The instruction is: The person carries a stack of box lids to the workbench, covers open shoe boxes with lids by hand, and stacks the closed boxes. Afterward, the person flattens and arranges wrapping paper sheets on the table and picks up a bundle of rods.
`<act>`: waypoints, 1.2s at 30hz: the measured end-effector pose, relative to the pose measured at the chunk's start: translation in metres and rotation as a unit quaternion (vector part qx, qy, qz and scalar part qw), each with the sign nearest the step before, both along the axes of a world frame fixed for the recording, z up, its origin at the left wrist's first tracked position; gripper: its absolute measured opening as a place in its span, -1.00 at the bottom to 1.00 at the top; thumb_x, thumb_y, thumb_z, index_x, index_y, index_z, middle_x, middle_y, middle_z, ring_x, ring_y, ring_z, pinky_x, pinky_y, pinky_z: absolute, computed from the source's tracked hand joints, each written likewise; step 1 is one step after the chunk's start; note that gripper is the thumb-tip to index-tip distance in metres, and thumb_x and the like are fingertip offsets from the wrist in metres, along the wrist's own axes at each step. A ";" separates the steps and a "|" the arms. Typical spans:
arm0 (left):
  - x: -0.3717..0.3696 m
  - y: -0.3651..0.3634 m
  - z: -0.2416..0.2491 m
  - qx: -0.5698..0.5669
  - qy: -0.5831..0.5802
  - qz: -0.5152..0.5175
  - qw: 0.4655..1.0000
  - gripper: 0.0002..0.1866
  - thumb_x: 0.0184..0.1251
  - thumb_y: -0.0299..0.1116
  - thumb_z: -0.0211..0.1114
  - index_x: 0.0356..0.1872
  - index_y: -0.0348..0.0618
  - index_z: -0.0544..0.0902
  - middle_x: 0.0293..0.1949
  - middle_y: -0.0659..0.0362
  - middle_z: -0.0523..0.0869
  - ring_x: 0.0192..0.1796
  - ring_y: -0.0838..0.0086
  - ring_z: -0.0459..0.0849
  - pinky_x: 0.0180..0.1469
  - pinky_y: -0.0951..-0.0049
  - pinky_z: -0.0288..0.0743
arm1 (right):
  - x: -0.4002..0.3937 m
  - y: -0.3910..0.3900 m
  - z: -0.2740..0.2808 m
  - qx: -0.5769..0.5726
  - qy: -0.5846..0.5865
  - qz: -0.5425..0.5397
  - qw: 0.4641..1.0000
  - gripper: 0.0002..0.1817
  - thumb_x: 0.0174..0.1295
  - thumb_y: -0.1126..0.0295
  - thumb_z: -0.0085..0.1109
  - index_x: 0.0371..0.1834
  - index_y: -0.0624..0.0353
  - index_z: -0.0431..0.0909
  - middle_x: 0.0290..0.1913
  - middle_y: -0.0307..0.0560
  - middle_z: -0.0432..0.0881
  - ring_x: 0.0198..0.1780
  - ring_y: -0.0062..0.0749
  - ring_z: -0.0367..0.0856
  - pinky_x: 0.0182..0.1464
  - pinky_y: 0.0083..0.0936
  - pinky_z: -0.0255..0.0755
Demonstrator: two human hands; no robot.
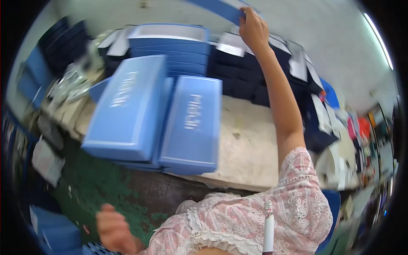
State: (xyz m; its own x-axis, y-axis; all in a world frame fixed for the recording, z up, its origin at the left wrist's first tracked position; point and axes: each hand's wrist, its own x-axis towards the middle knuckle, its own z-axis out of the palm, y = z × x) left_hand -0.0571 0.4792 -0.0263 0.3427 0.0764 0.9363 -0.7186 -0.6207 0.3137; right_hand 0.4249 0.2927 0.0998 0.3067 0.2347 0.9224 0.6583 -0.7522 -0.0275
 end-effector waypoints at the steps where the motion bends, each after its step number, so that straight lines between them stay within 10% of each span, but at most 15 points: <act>1: 0.012 -0.019 0.001 0.008 0.032 -0.158 0.987 -0.73 0.23 -0.31 0.08 -0.22 -0.34 0.52 -0.21 -0.10 0.61 -0.15 0.17 0.58 0.05 0.13 0.35 | -0.007 -0.031 -0.001 0.070 0.089 -0.018 0.993 -0.69 0.13 0.24 0.02 -0.08 0.09 0.40 -0.18 -0.02 0.55 -0.08 -0.13 0.50 -0.04 -0.35 0.33; 3: 0.040 -0.045 -0.010 0.033 0.186 -0.409 0.893 -0.53 0.26 -0.18 0.09 0.09 -0.30 0.44 -0.11 -0.16 0.60 -0.16 0.07 0.59 0.03 -0.06 0.34 | -0.016 -0.099 -0.019 0.212 0.223 0.031 0.951 -0.59 0.14 0.14 0.07 0.00 0.12 0.38 -0.13 -0.01 0.54 -0.06 -0.22 0.49 0.00 -0.42 0.31; 5: 0.068 -0.089 -0.027 0.008 0.259 -0.492 0.831 -0.71 0.21 -0.23 0.12 -0.25 -0.29 0.53 -0.29 -0.04 0.63 -0.23 0.18 0.59 0.01 0.12 0.36 | -0.031 -0.180 -0.038 0.344 0.302 0.172 0.872 -0.51 0.13 0.08 0.13 0.03 0.15 0.36 -0.12 -0.02 0.54 -0.08 -0.38 0.49 -0.02 -0.49 0.31; 8: 0.112 -0.138 -0.040 -0.028 0.357 -0.530 0.769 -0.67 0.30 -0.27 0.06 -0.18 -0.42 0.54 -0.16 -0.07 0.59 -0.10 0.19 0.56 -0.04 0.18 0.41 | -0.059 -0.309 -0.071 0.364 0.371 0.109 0.847 -0.29 0.11 -0.08 0.11 0.17 0.25 0.25 0.02 0.03 0.46 0.00 -0.39 0.41 0.05 -0.53 0.25; 13: 0.206 -0.252 -0.090 -0.401 0.490 -0.475 0.611 -0.63 0.33 -0.22 0.04 -0.06 -0.37 0.48 -0.15 0.04 0.59 -0.07 0.31 0.56 0.03 0.29 0.39 | -0.057 -0.547 -0.157 0.476 0.419 0.076 0.769 -0.36 0.20 0.00 0.03 0.21 0.24 0.27 0.08 -0.07 0.44 0.08 -0.38 0.40 0.11 -0.52 0.25; 15: 0.273 -0.310 -0.101 -0.336 0.606 -0.419 0.587 -0.64 0.34 -0.22 0.02 -0.01 -0.29 0.47 -0.11 0.10 0.58 -0.04 0.41 0.54 0.05 0.38 0.35 | -0.077 -0.611 -0.188 0.547 0.427 0.112 0.711 -0.42 0.26 0.04 -0.04 0.19 0.26 0.28 0.13 -0.06 0.41 0.09 -0.37 0.41 0.14 -0.50 0.26; 19: 0.405 -0.442 -0.146 -0.075 0.658 -0.345 0.665 -0.60 0.30 -0.17 0.07 0.09 -0.11 0.43 -0.01 0.18 0.54 -0.01 0.49 0.50 -0.03 0.47 0.36 | -0.136 -0.673 -0.244 0.650 0.374 0.086 0.656 -0.42 0.29 0.03 -0.11 0.22 0.25 0.22 0.16 -0.04 0.38 0.13 -0.32 0.39 0.15 -0.44 0.30; 22: 0.483 -0.536 -0.169 -0.030 0.612 -0.269 0.743 -0.42 0.15 -0.17 0.18 0.16 -0.25 0.34 -0.03 0.02 0.54 -0.06 0.38 0.52 0.00 0.45 0.35 | -0.187 -0.662 -0.277 0.736 0.341 0.061 0.582 -0.38 0.30 -0.05 -0.21 0.27 0.19 0.16 0.20 -0.06 0.34 0.18 -0.28 0.34 0.19 -0.39 0.27; 25: 0.533 -0.612 -0.161 -0.152 0.666 -0.308 0.662 -0.19 0.05 -0.07 0.23 0.32 -0.04 0.08 0.19 -0.05 0.35 0.16 0.23 0.38 0.05 0.33 0.33 | -0.242 -0.647 -0.321 0.789 0.288 0.017 0.542 -0.35 0.30 -0.11 -0.28 0.30 0.12 0.12 0.25 -0.12 0.28 0.25 -0.27 0.26 0.24 -0.35 0.20; 27: 0.558 -0.650 -0.171 -0.124 0.615 -0.247 0.739 -0.20 0.00 -0.26 0.14 0.32 -0.18 0.04 0.22 -0.14 0.30 0.25 0.15 0.31 0.16 0.34 0.25 | -0.280 -0.636 -0.339 0.810 0.284 -0.017 0.513 -0.34 0.29 -0.13 -0.28 0.31 0.10 0.12 0.27 -0.15 0.26 0.26 -0.28 0.24 0.25 -0.36 0.18; 36: 0.500 -0.579 -0.180 -0.210 0.549 -0.352 0.728 -0.32 0.01 -0.56 -0.11 0.30 -0.27 0.09 0.22 -0.10 0.30 0.23 0.26 0.31 0.23 0.45 0.17 | -0.302 -0.607 -0.337 0.829 0.316 -0.009 0.462 -0.31 0.27 -0.18 -0.32 0.32 0.05 0.10 0.28 -0.14 0.24 0.28 -0.27 0.22 0.24 -0.35 0.18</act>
